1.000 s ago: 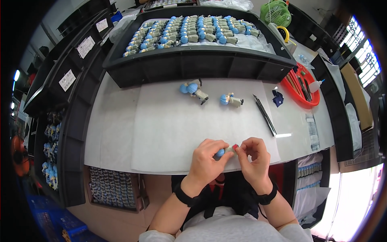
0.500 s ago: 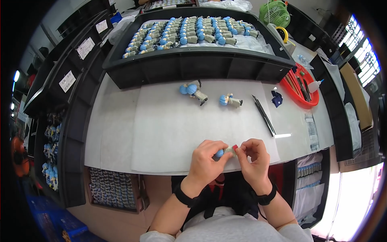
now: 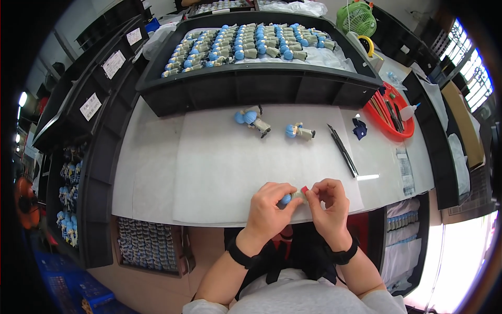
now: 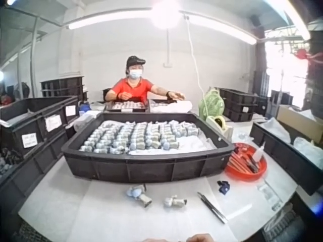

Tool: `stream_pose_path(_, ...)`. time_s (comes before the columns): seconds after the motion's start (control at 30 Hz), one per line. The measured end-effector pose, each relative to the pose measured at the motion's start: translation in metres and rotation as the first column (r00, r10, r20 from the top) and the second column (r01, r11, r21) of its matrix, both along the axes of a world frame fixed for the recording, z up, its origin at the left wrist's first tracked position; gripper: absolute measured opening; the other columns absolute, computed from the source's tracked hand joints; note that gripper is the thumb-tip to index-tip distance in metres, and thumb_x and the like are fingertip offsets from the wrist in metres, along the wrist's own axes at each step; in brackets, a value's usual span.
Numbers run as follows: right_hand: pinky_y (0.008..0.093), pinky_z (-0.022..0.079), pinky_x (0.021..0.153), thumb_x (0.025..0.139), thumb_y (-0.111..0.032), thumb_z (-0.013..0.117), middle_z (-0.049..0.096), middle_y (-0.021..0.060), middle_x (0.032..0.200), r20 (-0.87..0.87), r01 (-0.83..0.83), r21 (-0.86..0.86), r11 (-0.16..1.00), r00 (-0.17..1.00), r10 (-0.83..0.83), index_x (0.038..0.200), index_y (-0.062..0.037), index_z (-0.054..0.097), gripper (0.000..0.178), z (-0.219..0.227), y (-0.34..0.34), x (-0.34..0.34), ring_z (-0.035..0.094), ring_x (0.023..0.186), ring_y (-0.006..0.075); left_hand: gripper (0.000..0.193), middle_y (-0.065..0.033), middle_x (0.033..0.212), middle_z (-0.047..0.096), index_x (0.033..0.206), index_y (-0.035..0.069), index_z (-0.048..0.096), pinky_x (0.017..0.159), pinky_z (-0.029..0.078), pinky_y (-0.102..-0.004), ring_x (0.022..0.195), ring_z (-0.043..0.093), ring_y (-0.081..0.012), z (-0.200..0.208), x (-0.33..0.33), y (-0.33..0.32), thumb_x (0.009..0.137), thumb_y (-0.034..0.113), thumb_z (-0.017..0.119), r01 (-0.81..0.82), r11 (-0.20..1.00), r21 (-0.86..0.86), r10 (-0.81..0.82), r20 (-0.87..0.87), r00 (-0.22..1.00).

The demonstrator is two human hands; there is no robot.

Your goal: Assembling small plastic toy figurines by gluing hair and body parts together and sorting them into a tray.

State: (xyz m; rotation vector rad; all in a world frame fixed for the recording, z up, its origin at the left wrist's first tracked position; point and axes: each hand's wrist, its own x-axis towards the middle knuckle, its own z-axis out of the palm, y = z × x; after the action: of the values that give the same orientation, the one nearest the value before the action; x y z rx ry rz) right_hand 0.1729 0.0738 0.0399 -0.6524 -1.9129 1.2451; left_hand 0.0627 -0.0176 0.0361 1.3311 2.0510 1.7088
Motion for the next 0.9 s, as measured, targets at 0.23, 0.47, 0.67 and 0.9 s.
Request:
stream_pose_path(0.23, 0.0196, 0.042, 0.054, 0.077, 0.005, 0.062, 0.056, 0.0039, 0.073, 0.012, -0.019, 0.035, 0.999, 1.000, 0.019, 0.090, 0.0001, 0.048, 0.020, 0.003, 0.003, -0.006, 0.053, 0.061, 0.0070, 0.017, -0.0102, 0.078, 0.064, 0.078, 0.001, 0.063, 0.061, 0.047, -0.0328, 0.072, 0.058, -0.0259, -0.001, 0.002, 0.001, 0.065, 0.006, 0.072, 0.007, 1.000, 0.015, -0.008, 0.033, 0.999)
stream_pose_path(0.47, 0.0195, 0.042, 0.055, 0.079, 0.005, 0.060, 0.055, 0.0040, 0.073, -0.016, 0.076, 0.035, 0.996, 0.997, -0.076, 0.091, 0.0010, 0.046, 0.019, 0.007, 0.019, 0.024, 0.052, 0.063, 0.0068, 0.018, -0.0093, 0.078, 0.064, 0.079, 0.001, 0.063, 0.060, 0.047, -0.0317, 0.072, 0.059, -0.0239, -0.002, 0.002, 0.000, 0.065, 0.006, 0.073, 0.014, 1.000, 0.015, -0.015, 0.058, 0.998)
stream_pose_path(0.67, 0.0199, 0.041, 0.055, 0.078, 0.004, 0.061, 0.054, 0.0024, 0.071, 0.113, 0.109, 0.119, 0.987, 0.986, -0.123, 0.094, -0.0003, 0.047, 0.021, 0.008, 0.042, 0.010, 0.052, 0.061, 0.0077, 0.019, -0.0094, 0.080, 0.064, 0.081, 0.001, 0.063, 0.060, 0.047, -0.0315, 0.073, 0.059, -0.0241, -0.003, 0.001, -0.003, 0.066, 0.006, 0.073, 0.044, 0.998, 0.046, -0.045, 0.015, 0.999)
stream_pose_path(0.9, 0.0206, 0.044, 0.057, 0.077, 0.004, 0.063, 0.056, 0.0042, 0.073, -0.063, -0.065, -0.117, 0.991, 0.996, 0.058, 0.095, 0.0000, 0.047, 0.024, 0.008, 0.014, 0.010, 0.054, 0.064, 0.0080, 0.019, -0.0095, 0.081, 0.064, 0.082, 0.001, 0.062, 0.062, 0.047, -0.0315, 0.074, 0.058, -0.0244, 0.000, 0.002, -0.006, 0.066, 0.006, 0.073, 0.031, 0.999, 0.014, -0.031, 0.008, 0.999)
